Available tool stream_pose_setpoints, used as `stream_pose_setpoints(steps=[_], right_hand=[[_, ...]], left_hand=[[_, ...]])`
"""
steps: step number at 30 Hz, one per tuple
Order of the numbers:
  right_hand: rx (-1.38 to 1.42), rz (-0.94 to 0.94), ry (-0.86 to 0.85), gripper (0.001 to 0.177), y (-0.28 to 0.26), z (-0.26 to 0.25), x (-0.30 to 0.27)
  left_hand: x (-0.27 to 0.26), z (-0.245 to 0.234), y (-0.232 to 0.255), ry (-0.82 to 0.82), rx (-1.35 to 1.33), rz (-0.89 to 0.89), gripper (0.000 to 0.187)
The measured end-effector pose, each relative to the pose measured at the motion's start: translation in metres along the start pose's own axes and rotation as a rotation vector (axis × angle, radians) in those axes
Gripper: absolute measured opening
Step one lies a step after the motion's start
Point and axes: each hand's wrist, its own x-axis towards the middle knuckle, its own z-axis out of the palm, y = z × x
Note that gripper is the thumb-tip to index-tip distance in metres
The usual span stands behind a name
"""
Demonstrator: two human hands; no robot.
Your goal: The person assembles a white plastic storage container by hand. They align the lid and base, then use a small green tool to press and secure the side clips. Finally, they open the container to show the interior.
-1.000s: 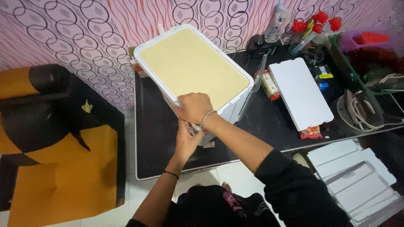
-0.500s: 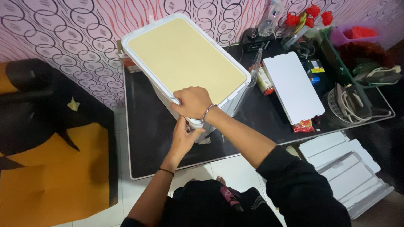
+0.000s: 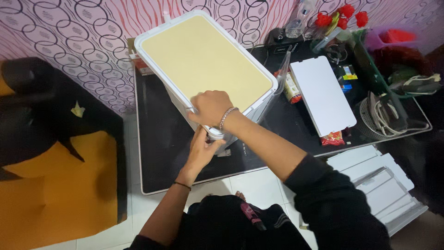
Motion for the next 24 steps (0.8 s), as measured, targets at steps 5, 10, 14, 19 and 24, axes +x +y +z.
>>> stream_pose_setpoints(steps=[5, 10, 14, 19, 24], right_hand=[[-0.084, 0.126, -0.12, 0.067, -0.018, -0.004, -0.021], [0.003, 0.0, -0.069, 0.038, -0.002, 0.015, -0.017], [0.033, -0.03, -0.02, 0.036, 0.009, 0.024, -0.011], [0.09, -0.022, -0.033, 0.036, 0.013, 0.023, -0.009], [0.092, -0.032, -0.047, 0.037, 0.015, 0.019, -0.006]], left_hand=[[0.001, -0.001, -0.016, -0.032, 0.298, -0.242, 0.049], [0.002, -0.003, -0.008, 0.001, 0.218, -0.091, 0.059], [0.002, -0.005, -0.012, -0.006, 0.234, 0.005, 0.062], [0.004, -0.006, -0.021, -0.025, 0.329, -0.113, 0.055], [0.008, -0.008, -0.015, -0.053, 0.272, -0.168, 0.056]])
